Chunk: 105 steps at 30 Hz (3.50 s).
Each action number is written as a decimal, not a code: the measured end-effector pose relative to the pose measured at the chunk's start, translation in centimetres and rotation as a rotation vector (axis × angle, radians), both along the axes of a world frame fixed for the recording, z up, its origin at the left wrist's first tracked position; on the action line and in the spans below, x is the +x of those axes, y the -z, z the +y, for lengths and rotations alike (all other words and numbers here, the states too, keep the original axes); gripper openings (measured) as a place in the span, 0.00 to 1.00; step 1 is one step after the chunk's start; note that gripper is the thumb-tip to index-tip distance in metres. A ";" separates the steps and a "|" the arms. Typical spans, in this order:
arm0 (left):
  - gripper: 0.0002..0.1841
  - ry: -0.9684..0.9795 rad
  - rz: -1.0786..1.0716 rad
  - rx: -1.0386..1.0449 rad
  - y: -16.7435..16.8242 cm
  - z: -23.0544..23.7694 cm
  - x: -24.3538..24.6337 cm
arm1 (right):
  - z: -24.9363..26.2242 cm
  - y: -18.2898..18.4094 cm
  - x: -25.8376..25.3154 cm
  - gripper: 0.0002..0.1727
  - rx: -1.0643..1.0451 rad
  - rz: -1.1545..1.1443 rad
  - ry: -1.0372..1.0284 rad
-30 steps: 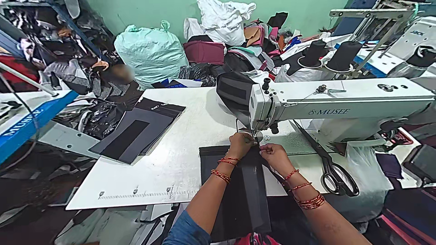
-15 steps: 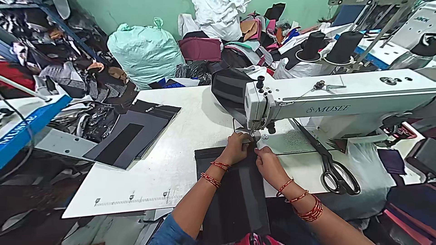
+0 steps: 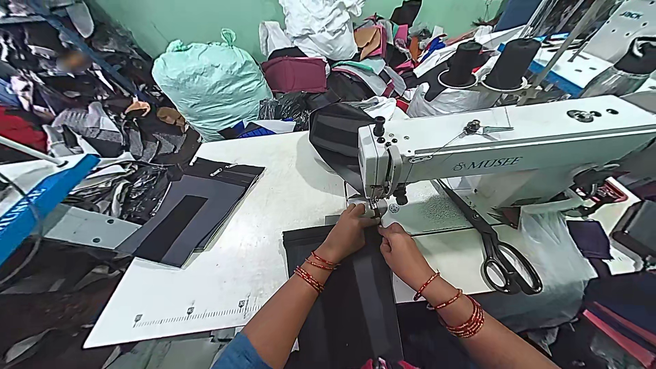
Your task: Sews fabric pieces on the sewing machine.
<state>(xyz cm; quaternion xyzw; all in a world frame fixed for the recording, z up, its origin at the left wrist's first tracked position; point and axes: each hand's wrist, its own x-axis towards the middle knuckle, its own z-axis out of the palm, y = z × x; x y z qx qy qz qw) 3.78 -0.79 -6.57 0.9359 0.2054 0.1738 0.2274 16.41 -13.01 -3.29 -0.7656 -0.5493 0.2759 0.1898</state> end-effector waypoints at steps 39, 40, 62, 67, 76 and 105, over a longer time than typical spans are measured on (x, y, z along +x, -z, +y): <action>0.15 -0.121 -0.032 -0.116 0.0 1.9 1.5 | 2.5 -0.2 0.5 0.22 0.038 0.016 0.033; 0.15 -0.122 -0.028 -0.109 0.0 2.0 1.6 | 2.7 -0.3 0.6 0.22 0.032 0.015 0.026; 0.18 -0.186 0.033 -0.076 0.3 2.2 1.9 | 0.6 -0.2 0.3 0.24 -0.007 -0.102 0.192; 0.20 -0.235 0.146 -0.054 -0.6 1.5 1.7 | -0.6 0.4 1.0 0.22 -0.020 0.039 0.156; 0.20 -0.334 -0.230 -0.200 -1.0 -6.4 -5.0 | -5.1 0.6 1.9 0.23 0.081 -0.047 0.136; 0.29 -0.784 -0.491 -1.132 3.3 -19.1 -14.1 | -15.3 5.3 -2.7 0.07 0.001 1.134 0.054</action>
